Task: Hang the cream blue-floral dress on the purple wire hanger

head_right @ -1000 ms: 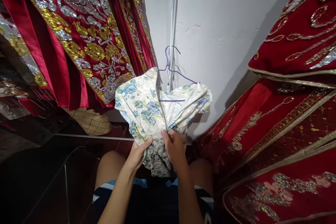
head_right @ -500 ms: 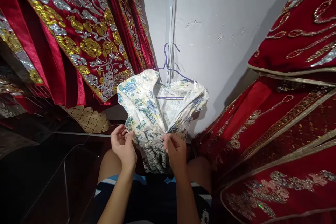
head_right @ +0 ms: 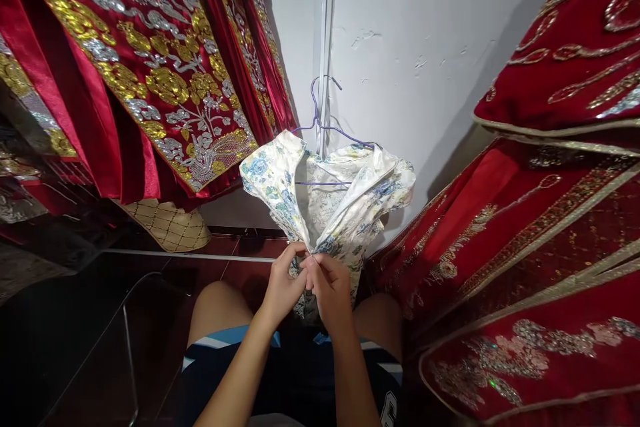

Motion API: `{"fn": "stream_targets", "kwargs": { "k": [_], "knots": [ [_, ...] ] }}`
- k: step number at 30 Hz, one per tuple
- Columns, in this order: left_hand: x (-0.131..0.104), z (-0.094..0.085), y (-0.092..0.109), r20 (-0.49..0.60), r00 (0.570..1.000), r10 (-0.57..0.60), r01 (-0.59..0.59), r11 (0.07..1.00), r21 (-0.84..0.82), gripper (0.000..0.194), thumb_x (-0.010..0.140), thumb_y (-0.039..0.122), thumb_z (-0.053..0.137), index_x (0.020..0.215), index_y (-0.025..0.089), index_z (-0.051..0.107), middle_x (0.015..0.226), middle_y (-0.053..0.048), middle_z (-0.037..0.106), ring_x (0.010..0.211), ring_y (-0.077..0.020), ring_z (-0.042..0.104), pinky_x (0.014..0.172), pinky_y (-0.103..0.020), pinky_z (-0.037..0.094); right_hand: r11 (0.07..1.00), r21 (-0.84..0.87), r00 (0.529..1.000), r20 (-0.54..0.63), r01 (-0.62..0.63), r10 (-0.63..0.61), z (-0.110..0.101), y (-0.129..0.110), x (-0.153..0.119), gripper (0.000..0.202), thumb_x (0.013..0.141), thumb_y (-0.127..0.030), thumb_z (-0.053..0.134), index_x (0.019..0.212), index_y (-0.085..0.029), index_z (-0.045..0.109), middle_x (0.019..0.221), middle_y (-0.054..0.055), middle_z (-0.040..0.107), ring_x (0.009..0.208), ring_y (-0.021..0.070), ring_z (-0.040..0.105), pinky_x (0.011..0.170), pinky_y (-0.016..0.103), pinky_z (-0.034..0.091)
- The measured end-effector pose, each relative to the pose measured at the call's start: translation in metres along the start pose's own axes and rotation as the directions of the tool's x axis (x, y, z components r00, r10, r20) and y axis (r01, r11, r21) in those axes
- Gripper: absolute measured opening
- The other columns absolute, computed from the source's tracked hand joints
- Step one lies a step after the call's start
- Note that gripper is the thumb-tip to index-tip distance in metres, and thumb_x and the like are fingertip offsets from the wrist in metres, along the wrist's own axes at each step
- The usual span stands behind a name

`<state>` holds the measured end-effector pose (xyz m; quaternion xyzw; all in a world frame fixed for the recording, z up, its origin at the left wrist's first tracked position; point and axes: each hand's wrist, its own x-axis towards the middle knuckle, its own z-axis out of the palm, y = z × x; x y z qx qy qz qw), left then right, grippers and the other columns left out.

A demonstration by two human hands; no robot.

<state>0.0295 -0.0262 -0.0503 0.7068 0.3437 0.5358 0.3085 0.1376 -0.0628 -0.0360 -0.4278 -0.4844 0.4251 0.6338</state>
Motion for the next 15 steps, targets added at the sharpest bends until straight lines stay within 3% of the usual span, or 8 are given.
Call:
{"fn": "stream_targets", "kwargs": {
  "k": [5, 10, 15],
  "knots": [
    [0.001, 0.004, 0.004, -0.001, 1.000, 0.016, -0.016, 1.000, 0.012, 0.011, 0.094, 0.014, 0.051, 0.084, 0.019, 0.055, 0.081, -0.001, 0.054, 0.077, -0.0143, 0.052, 0.071, -0.025, 0.040, 0.996, 0.074, 0.998, -0.041, -0.053, 0.056, -0.004, -0.003, 0.009, 0.031, 0.090, -0.043, 0.063, 0.075, -0.018, 0.070, 0.048, -0.004, 0.048, 0.044, 0.0094, 0.039, 0.047, 0.025, 0.029],
    [0.000, 0.012, 0.004, 0.053, 0.998, -0.020, 0.018, 0.999, 0.051, 0.015, 0.095, 0.019, 0.051, 0.080, 0.019, 0.052, 0.080, -0.002, 0.053, 0.077, -0.0158, 0.051, 0.071, -0.026, 0.038, 0.987, 0.127, 0.983, -0.139, -0.100, 0.117, -0.013, -0.023, 0.052, 0.031, 0.079, -0.046, 0.071, 0.073, -0.015, 0.070, 0.043, -0.005, 0.044, 0.040, 0.0067, 0.032, 0.042, 0.023, 0.024],
    [-0.003, 0.023, 0.003, 0.051, 0.998, -0.043, 0.040, 0.998, 0.055, 0.018, 0.095, 0.018, 0.049, 0.077, 0.019, 0.045, 0.080, -0.002, 0.050, 0.076, -0.0160, 0.049, 0.070, -0.027, 0.037, 0.994, 0.088, 0.992, -0.107, -0.063, 0.073, -0.011, -0.047, 0.089, 0.040, 0.073, -0.054, 0.075, 0.075, -0.014, 0.071, 0.043, -0.004, 0.047, 0.038, 0.0058, 0.032, 0.039, 0.022, 0.020]
  ]
}}
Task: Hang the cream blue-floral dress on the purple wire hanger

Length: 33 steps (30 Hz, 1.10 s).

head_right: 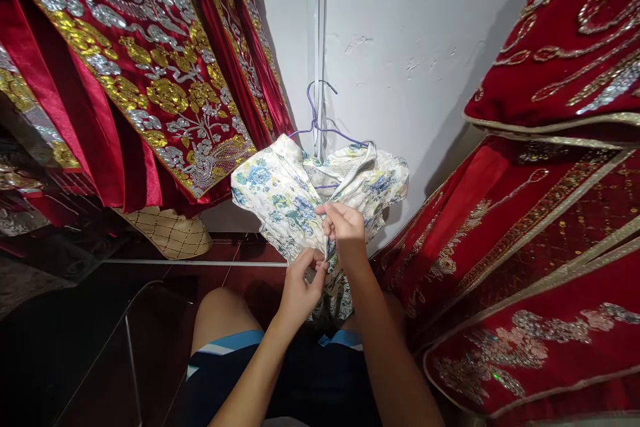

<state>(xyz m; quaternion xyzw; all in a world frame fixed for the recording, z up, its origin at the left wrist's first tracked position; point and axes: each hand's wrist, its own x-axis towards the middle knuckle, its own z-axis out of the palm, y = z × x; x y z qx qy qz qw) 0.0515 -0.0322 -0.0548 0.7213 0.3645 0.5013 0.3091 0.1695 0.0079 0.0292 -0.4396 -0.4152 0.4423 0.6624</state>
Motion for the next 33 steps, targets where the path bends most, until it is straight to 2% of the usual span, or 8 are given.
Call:
{"fn": "stream_targets", "kwargs": {
  "k": [6, 21, 33],
  "knots": [
    [0.000, -0.003, -0.005, 0.019, 0.999, -0.034, 0.033, 0.999, 0.044, 0.016, 0.094, 0.019, 0.048, 0.078, 0.020, 0.045, 0.080, -0.002, 0.052, 0.075, -0.0170, 0.049, 0.069, -0.028, 0.037, 0.999, -0.037, 1.000, 0.019, -0.005, 0.006, 0.010, -0.007, 0.013, 0.043, 0.068, -0.056, 0.077, 0.072, -0.014, 0.072, 0.041, -0.003, 0.048, 0.037, 0.0065, 0.032, 0.038, 0.023, 0.021],
    [-0.004, -0.008, -0.011, 0.063, 0.996, -0.057, 0.052, 0.995, 0.084, 0.014, 0.091, 0.014, 0.047, 0.078, 0.020, 0.043, 0.078, -0.002, 0.049, 0.073, -0.0163, 0.047, 0.068, -0.027, 0.035, 0.999, -0.009, 0.995, 0.081, 0.052, -0.051, 0.013, -0.019, 0.033, 0.039, 0.072, -0.051, 0.078, 0.072, -0.013, 0.071, 0.045, -0.003, 0.050, 0.039, 0.0051, 0.032, 0.039, 0.022, 0.019],
    [-0.008, -0.009, -0.010, 0.136, 0.984, -0.112, 0.091, 0.984, 0.151, 0.014, 0.087, 0.012, 0.046, 0.078, 0.021, 0.042, 0.080, -0.002, 0.050, 0.074, -0.0177, 0.049, 0.068, -0.027, 0.035, 0.996, -0.015, 0.995, 0.051, 0.088, -0.087, 0.018, -0.028, 0.043, 0.033, 0.074, -0.046, 0.075, 0.068, -0.014, 0.069, 0.045, -0.003, 0.049, 0.039, 0.0057, 0.032, 0.039, 0.022, 0.020]
  ]
}}
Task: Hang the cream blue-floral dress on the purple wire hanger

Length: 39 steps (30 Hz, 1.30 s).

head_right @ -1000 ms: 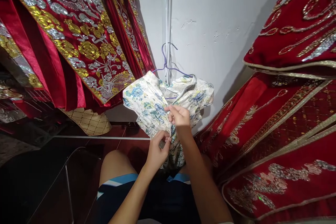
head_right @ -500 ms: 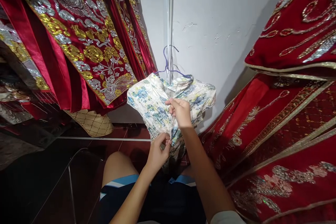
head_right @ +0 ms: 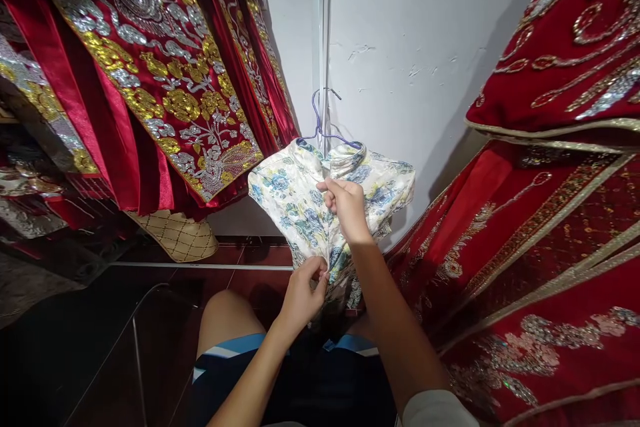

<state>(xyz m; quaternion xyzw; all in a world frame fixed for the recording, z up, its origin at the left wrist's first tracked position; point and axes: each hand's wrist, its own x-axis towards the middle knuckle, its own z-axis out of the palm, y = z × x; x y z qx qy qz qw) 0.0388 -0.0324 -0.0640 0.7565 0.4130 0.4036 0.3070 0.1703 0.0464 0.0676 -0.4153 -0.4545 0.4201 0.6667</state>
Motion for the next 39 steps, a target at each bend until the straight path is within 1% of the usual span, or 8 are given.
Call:
{"fn": "stream_targets", "kwargs": {
  "k": [13, 19, 24, 26, 29, 31, 34, 39],
  "knots": [
    [0.006, -0.008, 0.007, 0.095, 0.995, -0.010, -0.005, 0.987, 0.163, 0.019, 0.079, 0.003, 0.044, 0.077, 0.021, 0.039, 0.076, -0.002, 0.048, 0.067, -0.0173, 0.045, 0.060, -0.027, 0.026, 0.997, -0.012, 0.997, -0.013, 0.073, -0.073, 0.011, -0.020, 0.021, 0.030, 0.079, -0.043, 0.073, 0.071, -0.014, 0.069, 0.045, -0.005, 0.047, 0.038, 0.0051, 0.030, 0.038, 0.022, 0.019],
    [0.004, -0.005, -0.002, 0.073, 0.997, -0.039, 0.032, 0.995, 0.091, 0.014, 0.081, 0.007, 0.048, 0.077, 0.021, 0.045, 0.078, -0.002, 0.054, 0.070, -0.0170, 0.049, 0.062, -0.026, 0.033, 0.989, -0.046, 0.989, 0.032, 0.142, -0.141, 0.010, -0.019, 0.017, 0.032, 0.083, -0.046, 0.070, 0.078, -0.015, 0.071, 0.048, -0.004, 0.049, 0.039, 0.0058, 0.032, 0.040, 0.023, 0.020],
    [0.034, -0.029, 0.004, -0.010, 0.997, 0.078, -0.079, 0.995, -0.065, 0.010, 0.091, 0.015, 0.051, 0.087, 0.019, 0.059, 0.084, -0.002, 0.064, 0.078, -0.0169, 0.060, 0.073, -0.027, 0.044, 0.972, -0.080, 0.975, 0.053, 0.220, -0.217, 0.007, -0.017, 0.002, 0.029, 0.086, -0.045, 0.067, 0.083, -0.017, 0.073, 0.048, -0.004, 0.051, 0.042, 0.0077, 0.038, 0.043, 0.022, 0.026],
    [0.058, -0.047, 0.017, -0.151, 0.976, 0.154, -0.168, 0.982, -0.087, 0.011, 0.095, 0.022, 0.052, 0.099, 0.019, 0.063, 0.083, -0.002, 0.065, 0.076, -0.0159, 0.060, 0.072, -0.027, 0.046, 0.965, -0.107, 0.970, 0.059, 0.240, -0.235, 0.006, -0.019, -0.003, 0.030, 0.087, -0.046, 0.067, 0.082, -0.017, 0.073, 0.048, -0.004, 0.051, 0.044, 0.0085, 0.040, 0.044, 0.022, 0.028],
    [0.100, -0.077, 0.042, -0.307, 0.899, 0.312, -0.335, 0.942, -0.024, 0.028, 0.099, 0.026, 0.052, 0.126, 0.020, 0.059, 0.085, -0.002, 0.065, 0.075, -0.0154, 0.060, 0.074, -0.028, 0.047, 0.959, -0.134, 0.967, 0.074, 0.250, -0.242, 0.006, -0.022, -0.008, 0.030, 0.087, -0.046, 0.066, 0.079, -0.018, 0.072, 0.048, -0.003, 0.050, 0.043, 0.0091, 0.040, 0.044, 0.023, 0.029],
    [0.126, -0.092, 0.057, -0.274, 0.857, 0.437, -0.440, 0.896, 0.053, 0.032, 0.101, 0.028, 0.049, 0.131, 0.021, 0.058, 0.095, -0.004, 0.066, 0.084, -0.0165, 0.062, 0.081, -0.031, 0.048, 0.956, -0.138, 0.965, 0.087, 0.257, -0.247, 0.006, -0.024, -0.010, 0.030, 0.087, -0.046, 0.065, 0.077, -0.018, 0.070, 0.047, -0.004, 0.050, 0.043, 0.0091, 0.040, 0.045, 0.023, 0.029],
    [0.150, -0.103, 0.070, -0.119, 0.818, 0.564, -0.537, 0.821, 0.195, 0.024, 0.102, 0.030, 0.047, 0.113, 0.019, 0.066, 0.101, -0.006, 0.067, 0.092, -0.0180, 0.062, 0.083, -0.031, 0.046, 0.954, -0.148, 0.964, 0.092, 0.259, -0.248, 0.005, -0.023, -0.011, 0.029, 0.087, -0.045, 0.064, 0.075, -0.018, 0.068, 0.046, -0.005, 0.048, 0.043, 0.0089, 0.039, 0.045, 0.024, 0.028],
    [0.153, -0.102, 0.072, -0.113, 0.752, 0.650, -0.539, 0.703, 0.464, 0.023, 0.102, 0.028, 0.046, 0.096, 0.017, 0.065, 0.090, -0.005, 0.068, 0.083, -0.0173, 0.061, 0.080, -0.032, 0.042, 0.969, -0.142, 0.979, 0.053, 0.201, -0.195, 0.007, -0.006, -0.008, 0.027, 0.084, -0.040, 0.063, 0.068, -0.019, 0.061, 0.043, -0.007, 0.043, 0.041, 0.0081, 0.036, 0.044, 0.023, 0.026]
  ]
}}
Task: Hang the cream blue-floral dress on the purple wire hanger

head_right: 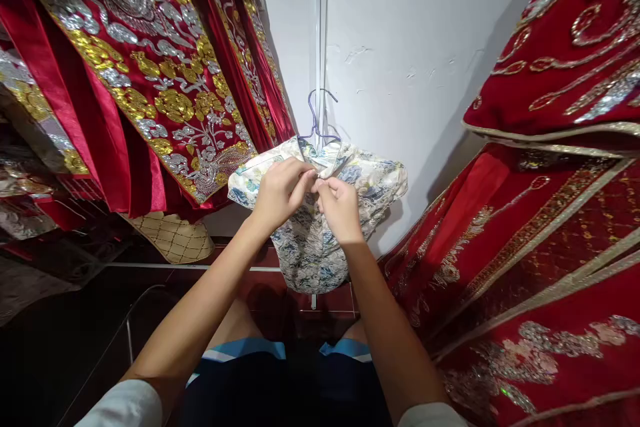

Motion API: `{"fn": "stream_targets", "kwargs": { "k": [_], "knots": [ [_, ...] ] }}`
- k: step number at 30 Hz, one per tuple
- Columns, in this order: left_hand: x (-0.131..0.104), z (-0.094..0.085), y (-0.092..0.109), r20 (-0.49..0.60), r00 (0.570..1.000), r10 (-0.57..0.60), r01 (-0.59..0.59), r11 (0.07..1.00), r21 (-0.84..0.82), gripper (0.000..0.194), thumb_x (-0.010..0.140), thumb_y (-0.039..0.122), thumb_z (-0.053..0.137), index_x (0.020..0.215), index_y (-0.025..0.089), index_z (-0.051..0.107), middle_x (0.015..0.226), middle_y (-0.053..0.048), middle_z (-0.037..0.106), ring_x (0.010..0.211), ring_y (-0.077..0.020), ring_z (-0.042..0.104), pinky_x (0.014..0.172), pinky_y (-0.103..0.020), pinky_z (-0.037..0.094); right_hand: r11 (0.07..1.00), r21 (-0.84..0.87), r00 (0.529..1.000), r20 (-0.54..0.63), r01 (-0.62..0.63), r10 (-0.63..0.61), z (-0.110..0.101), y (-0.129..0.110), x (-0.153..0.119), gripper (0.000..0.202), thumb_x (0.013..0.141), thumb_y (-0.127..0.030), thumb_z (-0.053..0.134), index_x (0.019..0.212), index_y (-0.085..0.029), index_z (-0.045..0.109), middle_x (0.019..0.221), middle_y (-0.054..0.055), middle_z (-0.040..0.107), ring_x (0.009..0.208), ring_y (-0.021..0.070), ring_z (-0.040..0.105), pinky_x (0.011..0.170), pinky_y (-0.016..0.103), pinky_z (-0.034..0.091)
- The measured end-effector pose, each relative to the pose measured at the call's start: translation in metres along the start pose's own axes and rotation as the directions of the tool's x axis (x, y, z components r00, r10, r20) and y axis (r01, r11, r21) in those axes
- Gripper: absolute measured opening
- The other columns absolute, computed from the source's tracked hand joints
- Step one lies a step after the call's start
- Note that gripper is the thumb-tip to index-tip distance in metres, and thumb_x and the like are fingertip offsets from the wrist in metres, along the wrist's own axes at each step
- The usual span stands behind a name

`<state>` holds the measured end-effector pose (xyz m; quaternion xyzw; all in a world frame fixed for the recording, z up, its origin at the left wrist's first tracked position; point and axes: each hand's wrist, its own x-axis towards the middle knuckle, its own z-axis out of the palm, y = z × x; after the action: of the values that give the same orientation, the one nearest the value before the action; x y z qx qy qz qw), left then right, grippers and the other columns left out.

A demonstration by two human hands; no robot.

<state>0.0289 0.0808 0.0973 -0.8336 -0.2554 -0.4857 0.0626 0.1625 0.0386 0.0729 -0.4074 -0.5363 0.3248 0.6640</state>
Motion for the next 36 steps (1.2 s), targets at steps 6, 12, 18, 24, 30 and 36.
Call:
{"fn": "stream_targets", "kwargs": {
  "k": [6, 12, 18, 24, 30, 36],
  "knots": [
    [-0.010, 0.004, -0.008, -0.141, 0.988, -0.058, 0.070, 0.994, 0.081, 0.019, 0.101, 0.024, 0.047, 0.091, 0.019, 0.062, 0.088, -0.002, 0.071, 0.083, -0.0164, 0.063, 0.099, -0.038, 0.035, 0.994, 0.054, 0.995, -0.032, -0.091, 0.092, 0.016, 0.027, 0.005, 0.025, 0.082, -0.039, 0.060, 0.068, -0.019, 0.061, 0.044, -0.006, 0.046, 0.041, 0.0086, 0.038, 0.045, 0.024, 0.028],
    [-0.004, -0.006, -0.015, -0.317, 0.942, -0.112, 0.122, 0.992, 0.013, 0.019, 0.100, 0.024, 0.047, 0.087, 0.019, 0.060, 0.088, -0.003, 0.070, 0.088, -0.0177, 0.063, 0.099, -0.037, 0.039, 0.975, -0.076, 0.978, 0.011, -0.207, 0.209, 0.018, 0.062, 0.004, 0.023, 0.076, -0.034, 0.058, 0.059, -0.019, 0.062, 0.044, -0.005, 0.047, 0.043, 0.0093, 0.038, 0.046, 0.024, 0.026],
    [0.006, -0.042, -0.069, -0.380, 0.659, -0.649, 0.405, 0.732, -0.548, 0.020, 0.097, 0.012, 0.055, 0.080, 0.015, 0.065, 0.077, 0.001, 0.062, 0.076, -0.0104, 0.055, 0.078, -0.025, 0.042, 0.953, 0.054, 0.954, 0.032, -0.299, 0.298, 0.007, 0.075, -0.038, 0.022, 0.071, -0.029, 0.055, 0.052, -0.019, 0.058, 0.041, -0.005, 0.043, 0.044, 0.0093, 0.036, 0.047, 0.024, 0.024],
    [-0.038, -0.041, -0.100, -0.035, 0.224, -0.974, 0.376, 0.120, -0.919, 0.033, 0.102, 0.005, 0.032, 0.077, 0.015, 0.052, 0.061, 0.003, 0.049, 0.059, -0.0076, 0.051, 0.070, -0.022, 0.049, 0.948, 0.142, 0.959, 0.063, -0.284, 0.277, 0.006, 0.064, -0.077, 0.023, 0.074, -0.027, 0.054, 0.054, -0.019, 0.059, 0.042, -0.004, 0.044, 0.044, 0.0089, 0.036, 0.048, 0.025, 0.024],
    [-0.092, 0.008, -0.075, 0.267, 0.006, -0.964, 0.219, -0.259, -0.941, 0.033, 0.094, -0.002, 0.029, 0.086, 0.014, 0.056, 0.070, -0.003, 0.059, 0.064, -0.0111, 0.062, 0.068, -0.022, 0.056, 0.841, 0.361, 0.910, 0.057, -0.403, 0.411, 0.028, 0.068, -0.107, 0.024, 0.074, -0.031, 0.056, 0.052, -0.020, 0.056, 0.042, -0.005, 0.040, 0.042, 0.0086, 0.032, 0.047, 0.026, 0.022],
    [-0.133, 0.052, -0.047, 0.344, 0.138, -0.929, 0.459, -0.248, -0.853, 0.018, 0.091, 0.013, 0.052, 0.074, 0.014, 0.058, 0.068, -0.002, 0.059, 0.063, -0.0111, 0.060, 0.074, -0.026, 0.055, 0.848, 0.412, 0.908, -0.103, -0.333, 0.407, 0.008, 0.074, -0.121, 0.028, 0.078, -0.032, 0.057, 0.053, -0.021, 0.052, 0.046, -0.004, 0.039, 0.046, 0.0091, 0.032, 0.049, 0.027, 0.023]
  ]
}}
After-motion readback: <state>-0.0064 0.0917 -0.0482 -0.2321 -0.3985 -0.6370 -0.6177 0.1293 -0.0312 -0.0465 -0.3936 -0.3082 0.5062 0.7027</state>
